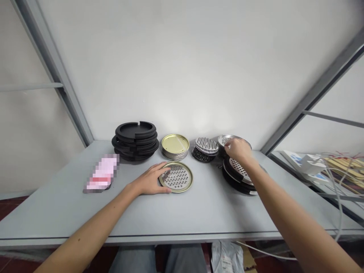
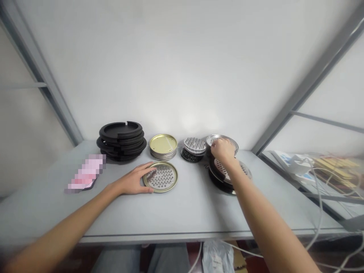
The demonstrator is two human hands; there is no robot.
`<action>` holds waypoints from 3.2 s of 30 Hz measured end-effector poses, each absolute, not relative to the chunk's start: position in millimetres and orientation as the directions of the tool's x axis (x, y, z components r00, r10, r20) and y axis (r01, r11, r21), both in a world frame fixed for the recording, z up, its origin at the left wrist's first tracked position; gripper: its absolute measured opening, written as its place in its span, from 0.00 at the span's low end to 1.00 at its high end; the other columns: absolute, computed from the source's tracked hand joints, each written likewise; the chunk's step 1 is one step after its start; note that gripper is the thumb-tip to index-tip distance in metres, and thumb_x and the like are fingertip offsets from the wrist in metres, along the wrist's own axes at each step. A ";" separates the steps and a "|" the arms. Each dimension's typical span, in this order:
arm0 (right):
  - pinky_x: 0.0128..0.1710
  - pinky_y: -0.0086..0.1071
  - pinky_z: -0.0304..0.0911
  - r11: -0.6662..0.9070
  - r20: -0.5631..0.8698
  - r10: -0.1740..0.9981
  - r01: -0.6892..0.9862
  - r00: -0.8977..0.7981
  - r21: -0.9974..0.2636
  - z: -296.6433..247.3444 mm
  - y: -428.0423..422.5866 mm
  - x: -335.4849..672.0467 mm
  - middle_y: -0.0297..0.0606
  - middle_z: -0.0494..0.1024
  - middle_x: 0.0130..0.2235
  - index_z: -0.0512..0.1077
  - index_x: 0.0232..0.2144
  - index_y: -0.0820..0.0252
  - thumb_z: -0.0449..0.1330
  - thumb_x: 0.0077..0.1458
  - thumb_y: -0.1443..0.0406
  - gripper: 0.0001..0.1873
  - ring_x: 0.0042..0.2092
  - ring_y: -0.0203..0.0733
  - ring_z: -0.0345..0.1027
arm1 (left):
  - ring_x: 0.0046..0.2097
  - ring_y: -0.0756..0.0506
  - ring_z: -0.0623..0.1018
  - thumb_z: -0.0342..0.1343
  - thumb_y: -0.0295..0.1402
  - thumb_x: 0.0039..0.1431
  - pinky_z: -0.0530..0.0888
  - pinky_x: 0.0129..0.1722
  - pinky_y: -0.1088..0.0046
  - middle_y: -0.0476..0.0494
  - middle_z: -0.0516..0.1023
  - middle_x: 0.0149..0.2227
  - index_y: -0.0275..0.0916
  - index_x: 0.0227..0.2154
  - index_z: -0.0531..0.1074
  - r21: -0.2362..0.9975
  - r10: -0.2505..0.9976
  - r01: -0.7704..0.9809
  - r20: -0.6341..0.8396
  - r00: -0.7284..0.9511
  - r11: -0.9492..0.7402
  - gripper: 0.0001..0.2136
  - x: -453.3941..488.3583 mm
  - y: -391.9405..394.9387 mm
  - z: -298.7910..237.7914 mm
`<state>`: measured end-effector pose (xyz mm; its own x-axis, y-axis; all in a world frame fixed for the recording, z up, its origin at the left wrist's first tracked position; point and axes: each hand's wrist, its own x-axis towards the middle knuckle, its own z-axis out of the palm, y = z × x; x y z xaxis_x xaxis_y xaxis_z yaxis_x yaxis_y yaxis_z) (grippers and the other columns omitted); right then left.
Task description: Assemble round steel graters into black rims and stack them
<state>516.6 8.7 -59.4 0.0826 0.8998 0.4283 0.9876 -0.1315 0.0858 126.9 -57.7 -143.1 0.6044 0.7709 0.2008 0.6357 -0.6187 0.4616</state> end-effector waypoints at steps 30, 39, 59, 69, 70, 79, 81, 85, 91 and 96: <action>0.42 0.39 0.67 0.554 0.876 0.436 0.706 0.205 -0.441 -32.3 -32.0 448.3 0.42 0.77 0.40 0.73 0.35 0.58 0.55 0.59 0.60 0.09 0.40 0.43 0.71 | 0.67 0.32 0.53 0.58 0.55 0.53 0.57 0.64 0.53 0.35 0.47 0.68 0.41 0.67 0.44 0.487 0.799 0.641 0.258 0.543 -0.593 0.45 133.2 -61.4 -136.9; 0.41 0.33 0.65 0.409 0.405 0.911 -0.277 0.074 -0.870 -82.2 -43.2 377.0 0.32 0.72 0.30 0.71 0.30 0.57 0.62 0.51 0.56 0.11 0.34 0.37 0.67 | 0.60 0.35 0.66 0.65 0.49 0.49 0.64 0.60 0.55 0.34 0.56 0.65 0.44 0.67 0.35 0.564 0.789 0.552 0.432 0.436 -0.614 0.52 135.9 -61.0 -134.8; 0.29 0.28 0.63 -0.087 -0.065 0.995 -0.322 -0.078 -0.943 -120.8 -39.4 382.1 0.36 0.77 0.32 0.74 0.30 0.59 0.68 0.40 0.57 0.15 0.34 0.38 0.69 | 0.65 0.29 0.57 0.68 0.50 0.42 0.59 0.62 0.49 0.34 0.52 0.67 0.45 0.67 0.32 0.493 0.752 0.568 0.454 0.478 -0.659 0.59 129.1 -63.7 -126.8; 0.31 0.32 0.63 0.115 0.120 0.993 0.179 0.015 -0.977 -128.4 -35.7 388.4 0.34 0.76 0.29 0.76 0.38 0.58 0.56 0.48 0.61 0.16 0.30 0.38 0.67 | 0.67 0.29 0.50 0.69 0.49 0.39 0.55 0.64 0.48 0.32 0.43 0.69 0.41 0.67 0.30 0.537 0.756 0.534 0.419 0.503 -0.653 0.62 131.1 -64.2 -131.5; 0.33 0.32 0.63 0.173 0.183 0.983 0.299 0.007 -0.938 -129.4 -35.7 389.2 0.35 0.77 0.30 0.76 0.38 0.59 0.53 0.49 0.63 0.16 0.30 0.39 0.68 | 0.67 0.29 0.51 0.70 0.48 0.40 0.55 0.64 0.48 0.31 0.45 0.68 0.41 0.67 0.32 0.546 0.755 0.525 0.412 0.510 -0.653 0.61 131.4 -64.4 -130.9; 0.31 0.29 0.57 0.380 0.311 0.919 0.761 -0.244 -0.525 -127.5 -43.1 393.2 0.35 0.77 0.27 0.77 0.31 0.59 0.47 0.53 0.69 0.18 0.29 0.39 0.67 | 0.63 0.31 0.61 0.70 0.44 0.38 0.61 0.62 0.53 0.34 0.57 0.64 0.40 0.65 0.45 0.589 0.749 0.482 0.379 0.544 -0.648 0.53 129.5 -64.4 -125.1; 0.33 0.28 0.58 0.362 0.299 0.926 0.775 -0.232 -0.518 -128.6 -42.2 393.7 0.35 0.78 0.28 0.77 0.33 0.59 0.47 0.53 0.69 0.18 0.30 0.39 0.68 | 0.62 0.31 0.62 0.70 0.44 0.38 0.63 0.61 0.53 0.34 0.60 0.62 0.41 0.64 0.49 0.578 0.747 0.493 0.370 0.552 -0.650 0.51 129.5 -64.1 -124.3; 0.36 0.28 0.59 0.319 0.271 0.940 0.806 -0.205 -0.498 -132.5 -39.4 395.1 0.38 0.80 0.33 0.77 0.35 0.59 0.47 0.55 0.69 0.18 0.34 0.41 0.71 | 0.60 0.32 0.64 0.68 0.47 0.40 0.64 0.59 0.53 0.35 0.63 0.59 0.41 0.61 0.55 0.525 0.754 0.557 0.315 0.576 -0.644 0.46 130.9 -64.6 -124.6; 0.39 0.29 0.59 0.295 0.271 0.945 0.835 -0.183 -0.465 -135.3 -37.7 394.8 0.40 0.81 0.37 0.77 0.36 0.59 0.48 0.56 0.68 0.17 0.39 0.42 0.73 | 0.63 0.29 0.59 0.65 0.55 0.39 0.60 0.60 0.50 0.31 0.61 0.61 0.37 0.60 0.57 0.439 0.796 0.669 0.249 0.551 -0.600 0.47 129.4 -62.2 -138.3; 0.38 0.29 0.58 0.285 0.277 0.946 0.844 -0.170 -0.455 -134.3 -38.7 393.9 0.40 0.81 0.39 0.77 0.38 0.58 0.48 0.56 0.68 0.17 0.41 0.43 0.73 | 0.63 0.28 0.59 0.64 0.59 0.38 0.60 0.60 0.49 0.31 0.62 0.60 0.38 0.58 0.60 0.414 0.807 0.695 0.232 0.543 -0.587 0.46 128.6 -59.4 -145.8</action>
<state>393.9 -38.7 -134.3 -0.1704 0.9457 0.2768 0.8435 0.2852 -0.4551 128.6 -59.4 -145.8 0.5431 0.8069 0.2322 0.6955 -0.5873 0.4140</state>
